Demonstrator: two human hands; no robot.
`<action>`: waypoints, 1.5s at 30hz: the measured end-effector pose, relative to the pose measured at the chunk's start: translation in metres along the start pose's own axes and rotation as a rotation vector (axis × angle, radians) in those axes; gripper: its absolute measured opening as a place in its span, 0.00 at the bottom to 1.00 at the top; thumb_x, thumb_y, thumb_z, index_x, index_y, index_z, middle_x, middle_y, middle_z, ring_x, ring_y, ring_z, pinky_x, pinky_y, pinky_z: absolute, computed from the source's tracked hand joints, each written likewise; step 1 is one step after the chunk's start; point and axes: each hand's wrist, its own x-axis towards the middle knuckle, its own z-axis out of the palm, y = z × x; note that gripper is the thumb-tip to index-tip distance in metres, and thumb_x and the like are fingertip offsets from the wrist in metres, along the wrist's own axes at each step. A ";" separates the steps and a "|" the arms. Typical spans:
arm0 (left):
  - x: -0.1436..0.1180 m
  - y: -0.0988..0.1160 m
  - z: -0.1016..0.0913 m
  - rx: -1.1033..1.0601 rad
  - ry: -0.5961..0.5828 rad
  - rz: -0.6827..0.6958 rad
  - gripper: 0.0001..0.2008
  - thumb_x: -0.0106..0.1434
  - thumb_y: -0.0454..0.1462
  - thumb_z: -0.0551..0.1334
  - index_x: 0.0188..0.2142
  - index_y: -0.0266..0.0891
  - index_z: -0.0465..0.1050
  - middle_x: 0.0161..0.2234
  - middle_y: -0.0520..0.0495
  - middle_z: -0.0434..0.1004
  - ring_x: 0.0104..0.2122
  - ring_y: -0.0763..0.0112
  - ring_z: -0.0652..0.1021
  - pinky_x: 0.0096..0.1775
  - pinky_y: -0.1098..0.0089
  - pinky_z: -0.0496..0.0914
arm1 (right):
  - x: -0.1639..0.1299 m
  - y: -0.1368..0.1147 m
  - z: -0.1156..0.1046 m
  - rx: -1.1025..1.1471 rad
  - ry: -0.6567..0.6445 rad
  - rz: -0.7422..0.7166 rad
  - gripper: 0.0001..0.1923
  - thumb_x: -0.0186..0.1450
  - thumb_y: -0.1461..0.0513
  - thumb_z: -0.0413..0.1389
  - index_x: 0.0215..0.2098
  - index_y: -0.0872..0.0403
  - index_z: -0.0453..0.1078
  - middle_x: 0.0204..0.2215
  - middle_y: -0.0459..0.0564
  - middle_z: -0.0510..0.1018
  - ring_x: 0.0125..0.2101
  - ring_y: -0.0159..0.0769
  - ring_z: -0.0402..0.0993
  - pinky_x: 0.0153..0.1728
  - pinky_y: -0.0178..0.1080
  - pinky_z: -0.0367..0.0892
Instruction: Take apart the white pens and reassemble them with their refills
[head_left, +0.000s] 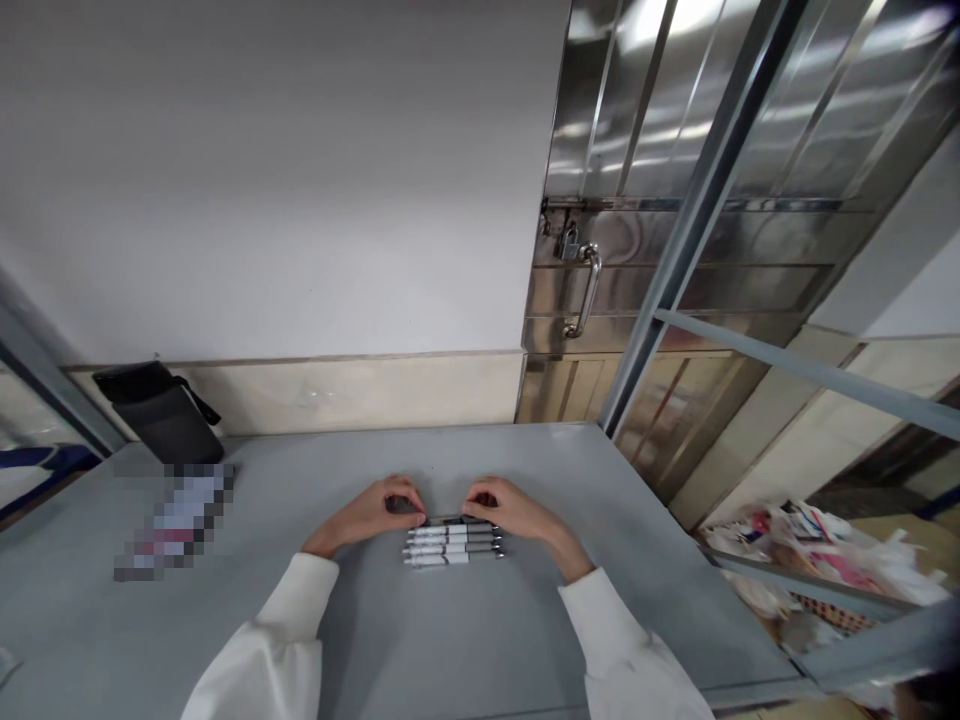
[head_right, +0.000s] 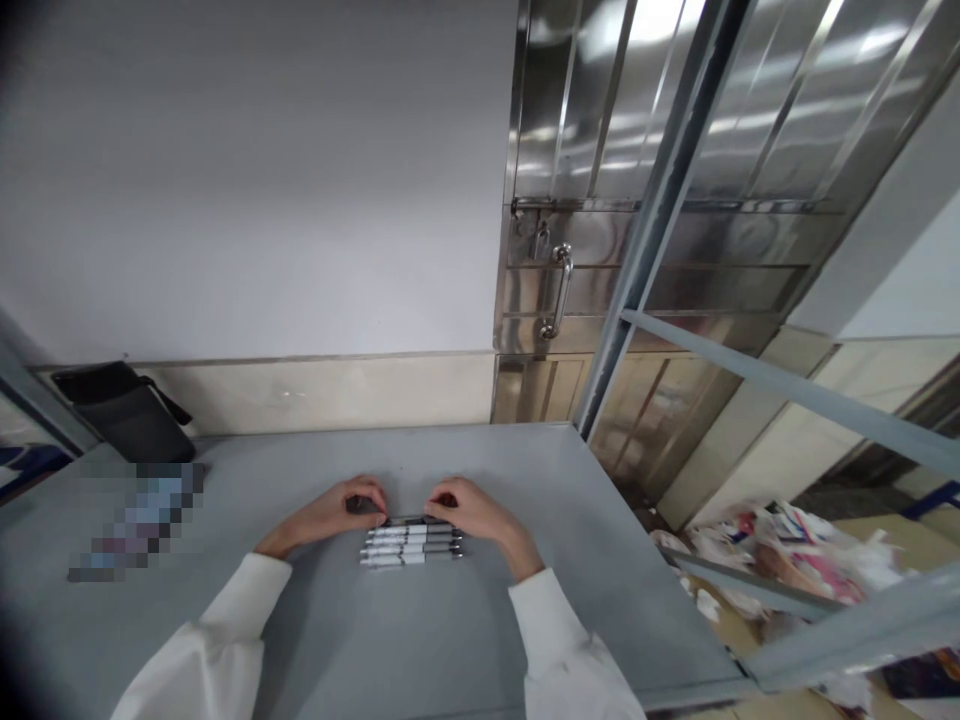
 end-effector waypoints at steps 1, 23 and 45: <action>0.000 0.001 0.000 0.002 0.010 -0.007 0.13 0.61 0.48 0.64 0.34 0.42 0.79 0.38 0.48 0.75 0.40 0.66 0.74 0.42 0.69 0.67 | 0.000 0.000 0.000 0.000 -0.001 0.007 0.15 0.67 0.53 0.54 0.33 0.53 0.77 0.30 0.48 0.78 0.33 0.37 0.72 0.35 0.35 0.64; -0.008 0.023 0.083 -0.363 0.660 -0.242 0.20 0.69 0.46 0.49 0.52 0.39 0.70 0.56 0.41 0.72 0.58 0.60 0.69 0.62 0.59 0.56 | -0.012 -0.003 0.061 0.211 0.599 0.270 0.21 0.69 0.52 0.43 0.47 0.53 0.72 0.47 0.55 0.77 0.49 0.42 0.72 0.54 0.43 0.63; 0.001 0.015 0.091 -0.801 0.761 -0.293 0.24 0.70 0.46 0.45 0.60 0.42 0.64 0.65 0.47 0.61 0.64 0.63 0.62 0.66 0.58 0.54 | -0.005 0.007 0.068 0.325 0.599 0.307 0.29 0.69 0.48 0.40 0.59 0.53 0.66 0.60 0.53 0.69 0.62 0.42 0.61 0.64 0.48 0.53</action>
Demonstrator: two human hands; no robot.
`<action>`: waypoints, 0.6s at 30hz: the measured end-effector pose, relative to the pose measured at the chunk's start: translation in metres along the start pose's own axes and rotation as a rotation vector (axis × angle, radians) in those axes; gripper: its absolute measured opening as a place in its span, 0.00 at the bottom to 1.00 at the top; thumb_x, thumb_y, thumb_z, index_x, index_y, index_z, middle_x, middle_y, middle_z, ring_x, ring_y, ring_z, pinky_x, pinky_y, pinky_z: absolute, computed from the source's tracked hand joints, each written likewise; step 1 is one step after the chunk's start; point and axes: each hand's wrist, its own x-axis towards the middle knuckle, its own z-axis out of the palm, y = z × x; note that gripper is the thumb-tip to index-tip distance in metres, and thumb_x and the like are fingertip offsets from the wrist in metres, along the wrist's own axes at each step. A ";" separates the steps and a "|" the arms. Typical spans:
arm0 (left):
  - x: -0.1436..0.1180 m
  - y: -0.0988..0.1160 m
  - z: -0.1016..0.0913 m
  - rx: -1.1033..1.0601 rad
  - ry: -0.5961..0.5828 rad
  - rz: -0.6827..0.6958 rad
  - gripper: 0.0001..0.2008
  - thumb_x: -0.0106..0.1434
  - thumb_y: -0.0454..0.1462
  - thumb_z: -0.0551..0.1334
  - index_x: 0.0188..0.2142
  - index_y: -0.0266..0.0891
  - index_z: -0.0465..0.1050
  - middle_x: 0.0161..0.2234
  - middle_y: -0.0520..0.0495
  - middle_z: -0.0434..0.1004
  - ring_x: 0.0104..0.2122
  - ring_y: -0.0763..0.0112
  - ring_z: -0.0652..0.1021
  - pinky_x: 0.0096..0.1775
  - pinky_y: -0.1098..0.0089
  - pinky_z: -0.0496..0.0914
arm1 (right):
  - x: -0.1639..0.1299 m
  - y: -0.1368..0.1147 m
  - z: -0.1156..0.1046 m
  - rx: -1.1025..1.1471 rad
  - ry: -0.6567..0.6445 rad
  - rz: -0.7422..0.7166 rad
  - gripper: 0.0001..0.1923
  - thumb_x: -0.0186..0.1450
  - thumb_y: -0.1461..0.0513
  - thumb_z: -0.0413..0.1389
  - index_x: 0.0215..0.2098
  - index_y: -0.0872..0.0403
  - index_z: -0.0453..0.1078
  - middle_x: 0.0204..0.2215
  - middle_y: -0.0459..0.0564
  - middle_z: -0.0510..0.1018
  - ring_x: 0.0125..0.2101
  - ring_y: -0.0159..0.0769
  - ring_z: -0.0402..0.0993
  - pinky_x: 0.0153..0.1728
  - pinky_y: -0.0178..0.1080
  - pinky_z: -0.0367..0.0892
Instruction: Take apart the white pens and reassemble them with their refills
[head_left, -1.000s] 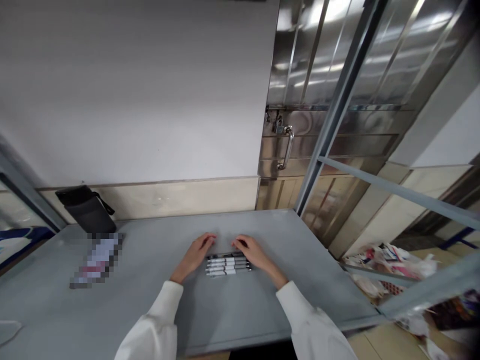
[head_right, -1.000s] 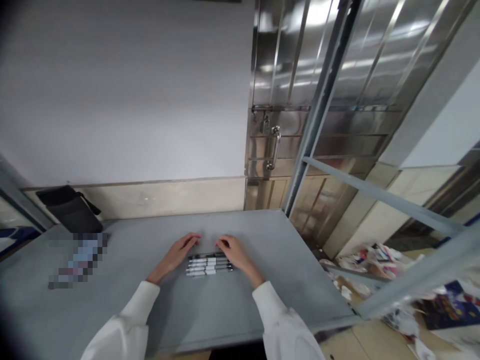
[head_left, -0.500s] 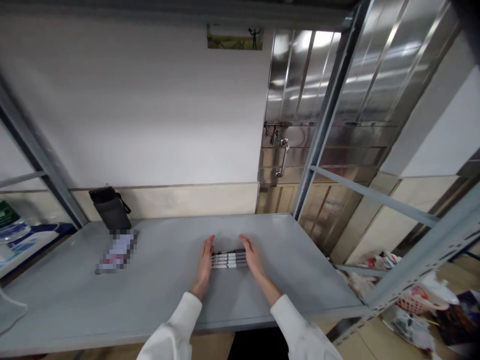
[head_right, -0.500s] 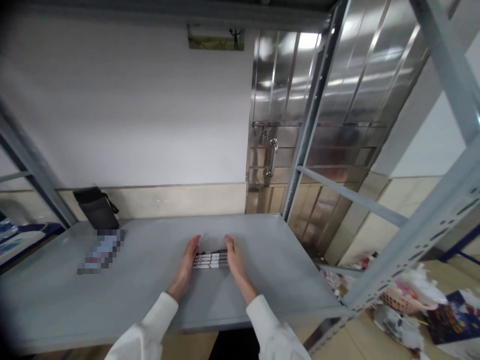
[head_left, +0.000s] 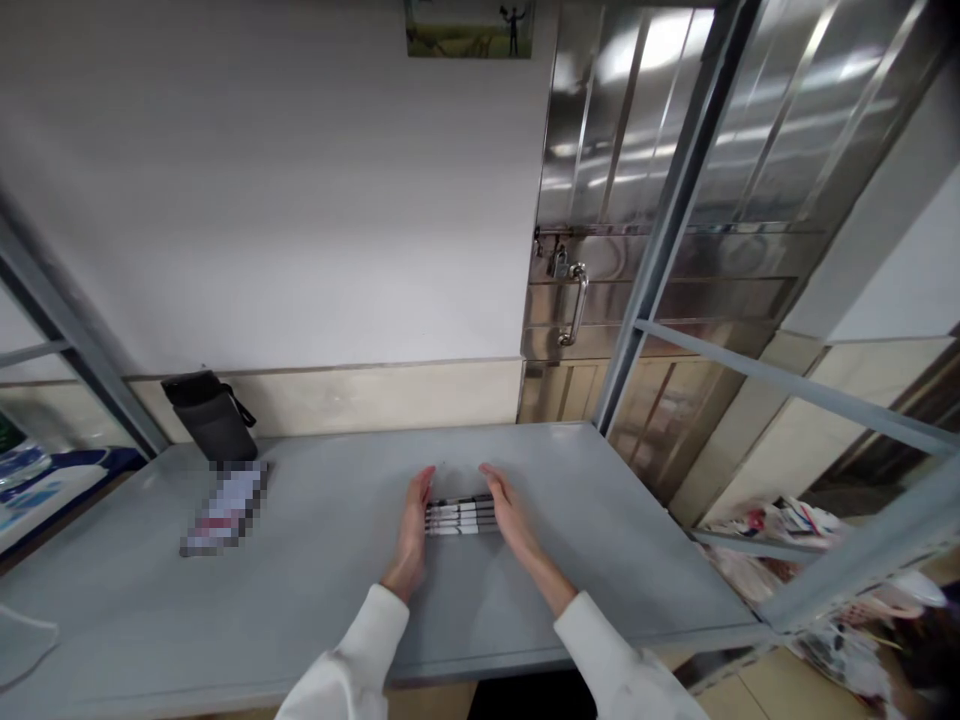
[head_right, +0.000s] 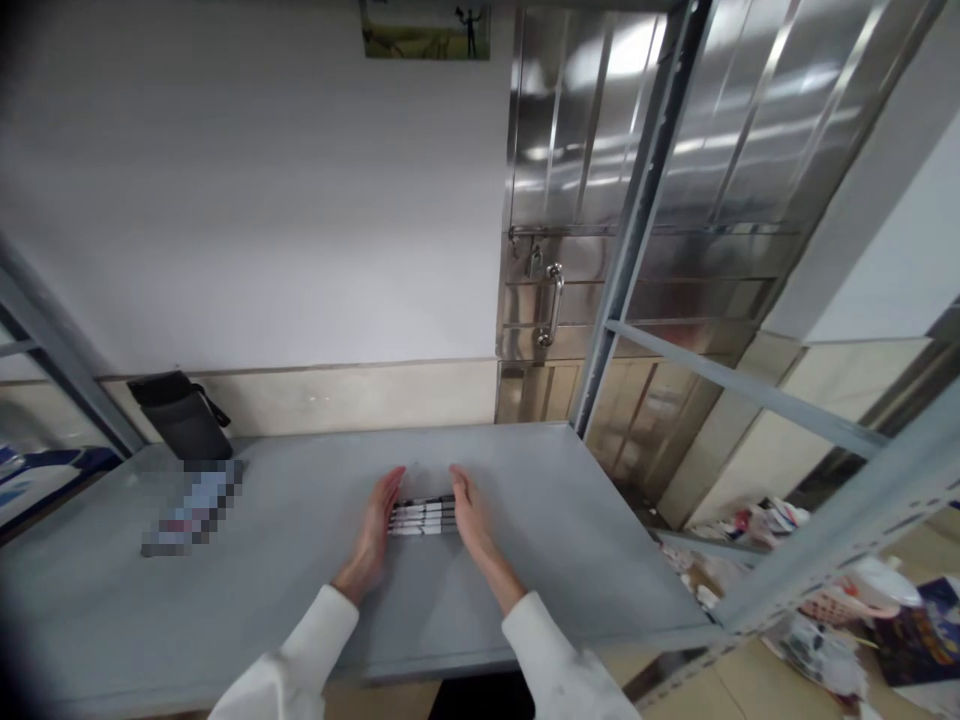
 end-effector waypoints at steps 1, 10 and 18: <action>0.004 -0.002 0.001 0.007 0.004 0.008 0.24 0.70 0.46 0.46 0.59 0.41 0.65 0.65 0.46 0.62 0.64 0.62 0.63 0.65 0.58 0.55 | 0.003 0.001 0.000 -0.013 0.002 0.000 0.29 0.69 0.47 0.40 0.59 0.52 0.66 0.61 0.53 0.68 0.62 0.42 0.61 0.64 0.48 0.52; 0.051 -0.005 0.011 0.138 0.072 0.066 0.22 0.69 0.47 0.48 0.55 0.43 0.69 0.62 0.46 0.66 0.62 0.61 0.65 0.63 0.57 0.57 | 0.032 -0.003 0.006 -0.079 0.013 -0.045 0.26 0.70 0.49 0.41 0.57 0.53 0.67 0.56 0.54 0.72 0.58 0.41 0.66 0.61 0.45 0.57; 0.078 0.004 0.022 0.277 0.089 0.176 0.21 0.69 0.46 0.47 0.50 0.41 0.72 0.55 0.43 0.73 0.57 0.60 0.70 0.60 0.59 0.60 | 0.064 -0.012 0.010 -0.165 0.041 -0.041 0.23 0.70 0.53 0.40 0.54 0.53 0.68 0.54 0.56 0.74 0.55 0.42 0.68 0.59 0.44 0.59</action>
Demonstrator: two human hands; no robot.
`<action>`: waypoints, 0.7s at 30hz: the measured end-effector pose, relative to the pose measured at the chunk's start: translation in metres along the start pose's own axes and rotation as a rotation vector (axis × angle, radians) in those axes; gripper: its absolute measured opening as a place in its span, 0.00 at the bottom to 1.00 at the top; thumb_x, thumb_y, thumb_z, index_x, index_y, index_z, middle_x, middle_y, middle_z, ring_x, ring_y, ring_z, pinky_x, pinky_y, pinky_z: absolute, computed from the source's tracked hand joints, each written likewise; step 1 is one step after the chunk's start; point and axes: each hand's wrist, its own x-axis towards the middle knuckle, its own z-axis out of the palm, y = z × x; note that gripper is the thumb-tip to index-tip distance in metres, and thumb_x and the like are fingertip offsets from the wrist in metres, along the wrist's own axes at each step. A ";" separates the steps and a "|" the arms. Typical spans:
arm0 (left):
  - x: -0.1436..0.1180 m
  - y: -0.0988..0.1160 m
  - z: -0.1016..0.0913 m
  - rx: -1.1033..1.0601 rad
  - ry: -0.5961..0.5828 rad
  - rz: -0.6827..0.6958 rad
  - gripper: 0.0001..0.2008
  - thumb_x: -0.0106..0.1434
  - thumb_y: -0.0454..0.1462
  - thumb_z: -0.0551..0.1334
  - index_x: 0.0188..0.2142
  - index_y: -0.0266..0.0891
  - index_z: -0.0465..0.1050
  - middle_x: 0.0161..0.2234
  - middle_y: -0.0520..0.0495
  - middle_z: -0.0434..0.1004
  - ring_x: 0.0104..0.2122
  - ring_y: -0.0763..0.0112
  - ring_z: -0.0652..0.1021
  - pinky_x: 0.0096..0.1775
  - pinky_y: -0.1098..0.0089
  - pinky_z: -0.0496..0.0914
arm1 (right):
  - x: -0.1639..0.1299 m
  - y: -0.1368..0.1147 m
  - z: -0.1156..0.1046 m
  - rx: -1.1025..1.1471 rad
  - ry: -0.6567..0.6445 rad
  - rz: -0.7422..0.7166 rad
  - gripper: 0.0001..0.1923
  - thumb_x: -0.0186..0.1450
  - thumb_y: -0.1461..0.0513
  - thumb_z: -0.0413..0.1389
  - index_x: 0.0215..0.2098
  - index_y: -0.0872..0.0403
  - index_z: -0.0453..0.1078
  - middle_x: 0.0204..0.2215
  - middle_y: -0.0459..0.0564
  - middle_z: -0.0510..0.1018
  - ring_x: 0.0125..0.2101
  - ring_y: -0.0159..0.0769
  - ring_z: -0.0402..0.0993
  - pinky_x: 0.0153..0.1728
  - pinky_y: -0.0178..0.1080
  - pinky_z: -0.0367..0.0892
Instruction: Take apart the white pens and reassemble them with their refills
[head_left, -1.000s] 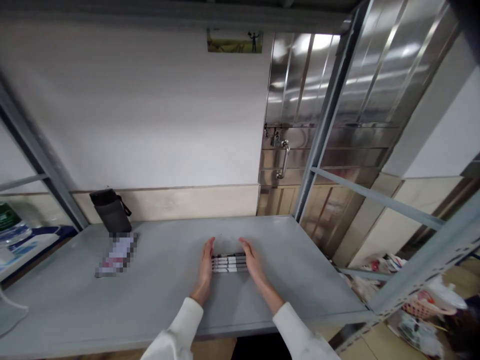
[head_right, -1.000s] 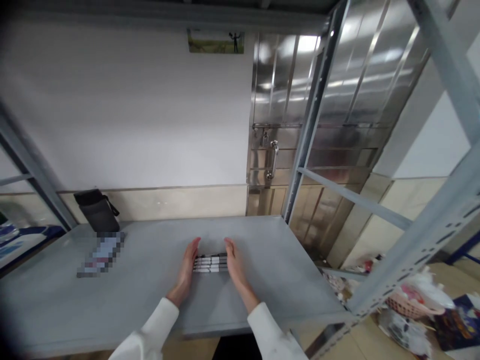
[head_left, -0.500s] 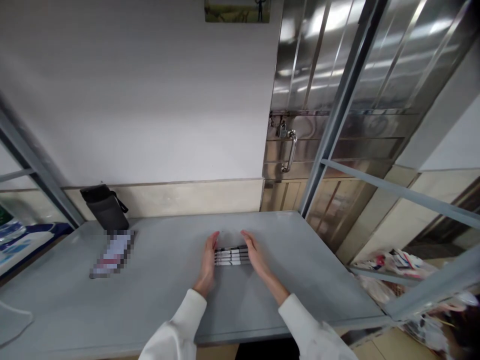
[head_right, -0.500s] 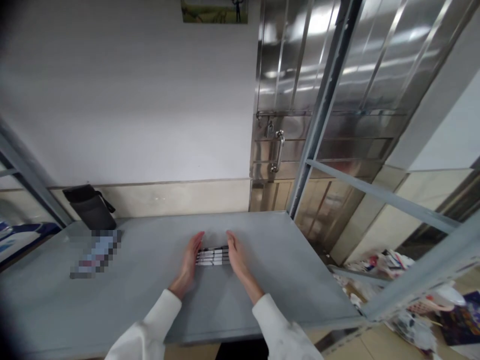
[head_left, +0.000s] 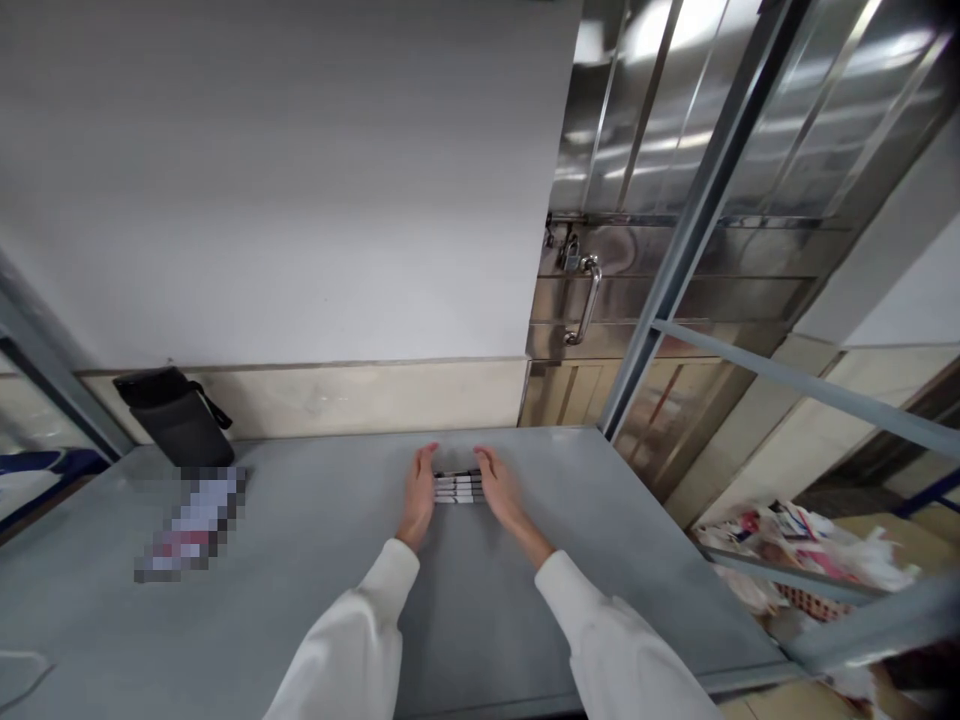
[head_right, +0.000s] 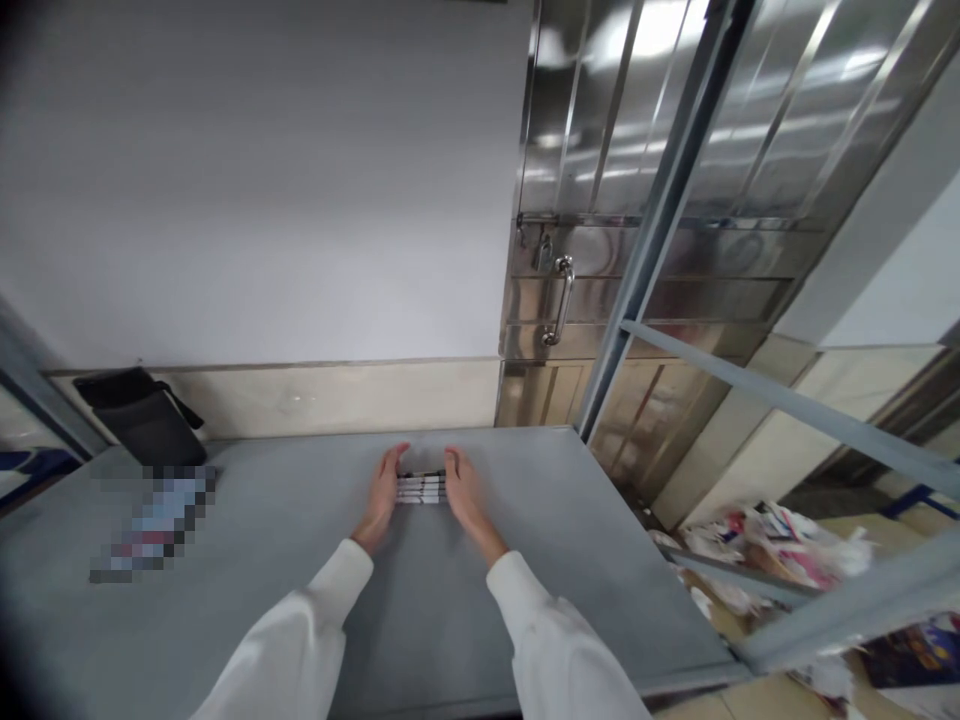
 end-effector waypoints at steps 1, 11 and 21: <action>0.002 0.000 0.001 0.006 0.010 0.010 0.20 0.69 0.46 0.47 0.49 0.41 0.73 0.54 0.44 0.74 0.56 0.60 0.71 0.60 0.59 0.61 | 0.003 0.001 0.001 -0.007 0.005 -0.008 0.23 0.70 0.53 0.40 0.54 0.53 0.68 0.53 0.56 0.74 0.54 0.42 0.69 0.58 0.44 0.59; -0.002 0.003 0.000 -0.017 0.072 0.067 0.17 0.68 0.42 0.48 0.46 0.41 0.71 0.52 0.45 0.75 0.55 0.63 0.72 0.58 0.63 0.62 | 0.004 0.010 0.001 -0.038 0.101 -0.137 0.19 0.68 0.57 0.42 0.49 0.53 0.70 0.48 0.55 0.77 0.50 0.40 0.71 0.54 0.41 0.62; -0.008 0.012 -0.001 -0.033 0.059 0.104 0.16 0.66 0.44 0.50 0.43 0.40 0.72 0.48 0.44 0.76 0.52 0.61 0.73 0.57 0.62 0.63 | 0.000 0.008 0.002 0.023 0.159 -0.118 0.18 0.67 0.59 0.41 0.48 0.53 0.68 0.44 0.53 0.78 0.47 0.39 0.72 0.53 0.41 0.61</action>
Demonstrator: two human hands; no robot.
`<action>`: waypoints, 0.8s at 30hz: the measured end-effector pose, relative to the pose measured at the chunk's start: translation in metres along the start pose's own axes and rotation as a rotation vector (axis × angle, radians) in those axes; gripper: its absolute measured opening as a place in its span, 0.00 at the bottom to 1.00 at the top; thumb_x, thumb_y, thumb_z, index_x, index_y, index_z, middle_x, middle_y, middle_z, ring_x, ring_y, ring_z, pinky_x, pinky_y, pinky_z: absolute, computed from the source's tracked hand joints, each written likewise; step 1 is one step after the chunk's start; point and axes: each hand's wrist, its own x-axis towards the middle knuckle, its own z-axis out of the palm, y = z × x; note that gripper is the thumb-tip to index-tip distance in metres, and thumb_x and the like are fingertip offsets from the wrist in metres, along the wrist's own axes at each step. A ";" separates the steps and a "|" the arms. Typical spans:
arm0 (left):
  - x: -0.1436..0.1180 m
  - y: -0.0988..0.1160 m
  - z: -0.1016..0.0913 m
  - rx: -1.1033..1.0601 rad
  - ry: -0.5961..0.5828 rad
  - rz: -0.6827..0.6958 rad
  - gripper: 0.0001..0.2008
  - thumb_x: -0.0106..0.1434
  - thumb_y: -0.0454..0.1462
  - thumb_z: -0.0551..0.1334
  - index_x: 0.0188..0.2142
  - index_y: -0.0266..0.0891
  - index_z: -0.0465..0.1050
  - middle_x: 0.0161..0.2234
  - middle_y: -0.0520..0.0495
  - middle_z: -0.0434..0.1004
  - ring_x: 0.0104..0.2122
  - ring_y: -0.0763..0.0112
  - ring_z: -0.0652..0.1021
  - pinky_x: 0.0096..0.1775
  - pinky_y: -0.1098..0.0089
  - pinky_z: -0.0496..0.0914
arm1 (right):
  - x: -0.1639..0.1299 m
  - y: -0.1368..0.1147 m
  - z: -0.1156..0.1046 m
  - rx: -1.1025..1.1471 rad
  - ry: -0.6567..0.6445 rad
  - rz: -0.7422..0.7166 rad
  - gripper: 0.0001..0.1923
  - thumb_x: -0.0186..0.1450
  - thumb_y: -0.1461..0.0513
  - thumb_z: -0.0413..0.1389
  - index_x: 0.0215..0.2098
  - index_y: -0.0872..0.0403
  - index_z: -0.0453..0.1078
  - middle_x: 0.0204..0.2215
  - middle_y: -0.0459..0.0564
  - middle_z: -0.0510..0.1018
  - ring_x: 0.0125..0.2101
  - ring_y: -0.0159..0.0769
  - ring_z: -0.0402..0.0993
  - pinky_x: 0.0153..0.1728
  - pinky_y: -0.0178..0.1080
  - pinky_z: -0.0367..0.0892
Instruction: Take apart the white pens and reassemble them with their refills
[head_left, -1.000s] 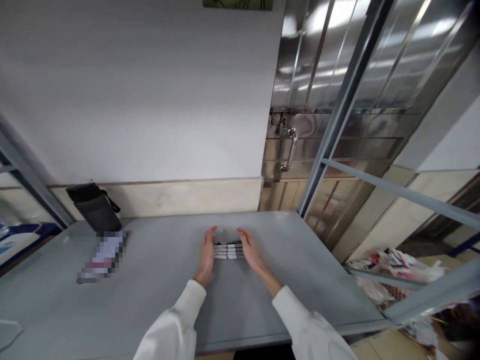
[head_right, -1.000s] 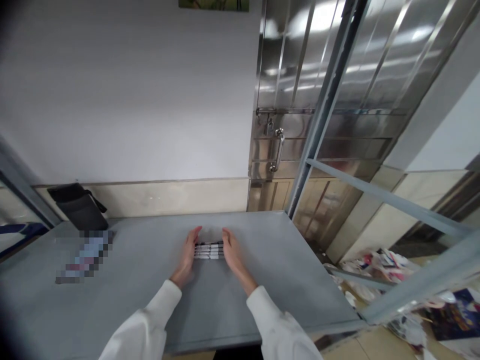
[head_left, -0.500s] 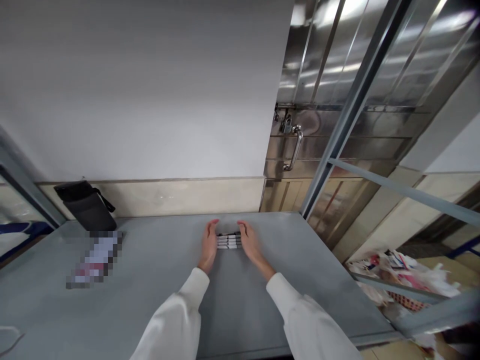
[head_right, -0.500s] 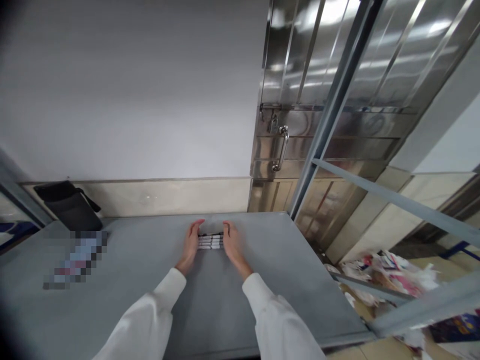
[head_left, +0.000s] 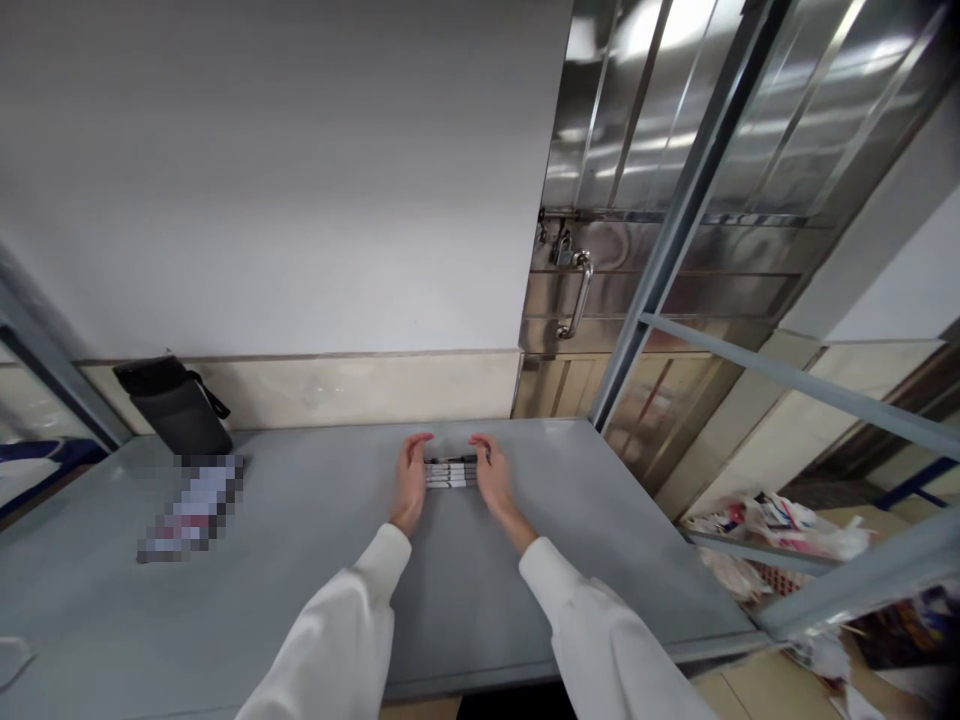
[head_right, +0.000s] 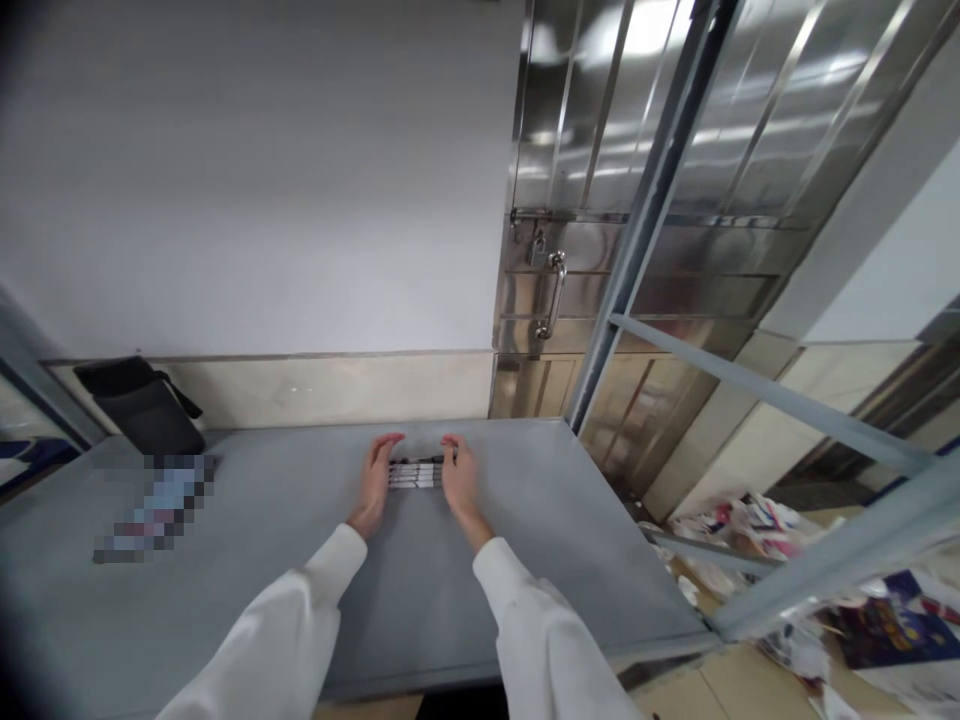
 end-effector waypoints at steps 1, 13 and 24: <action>-0.001 0.000 -0.001 -0.002 -0.006 0.006 0.16 0.66 0.44 0.51 0.43 0.40 0.72 0.47 0.44 0.77 0.52 0.61 0.73 0.57 0.62 0.63 | -0.001 0.000 0.000 0.006 0.004 -0.002 0.19 0.67 0.59 0.40 0.48 0.53 0.67 0.45 0.53 0.78 0.48 0.39 0.72 0.54 0.41 0.61; 0.000 -0.008 -0.032 0.104 -0.042 0.092 0.13 0.62 0.35 0.51 0.42 0.38 0.71 0.44 0.43 0.77 0.46 0.64 0.76 0.51 0.63 0.67 | -0.007 0.007 -0.033 -0.172 0.064 -0.040 0.17 0.66 0.61 0.42 0.46 0.54 0.69 0.40 0.51 0.80 0.43 0.38 0.74 0.47 0.39 0.64; -0.025 0.000 -0.070 0.392 -0.098 0.108 0.11 0.63 0.40 0.51 0.27 0.40 0.65 0.22 0.54 0.68 0.26 0.71 0.69 0.31 0.72 0.61 | -0.027 0.004 -0.073 -0.456 -0.063 0.002 0.15 0.69 0.60 0.44 0.38 0.53 0.72 0.29 0.48 0.78 0.30 0.36 0.72 0.31 0.35 0.58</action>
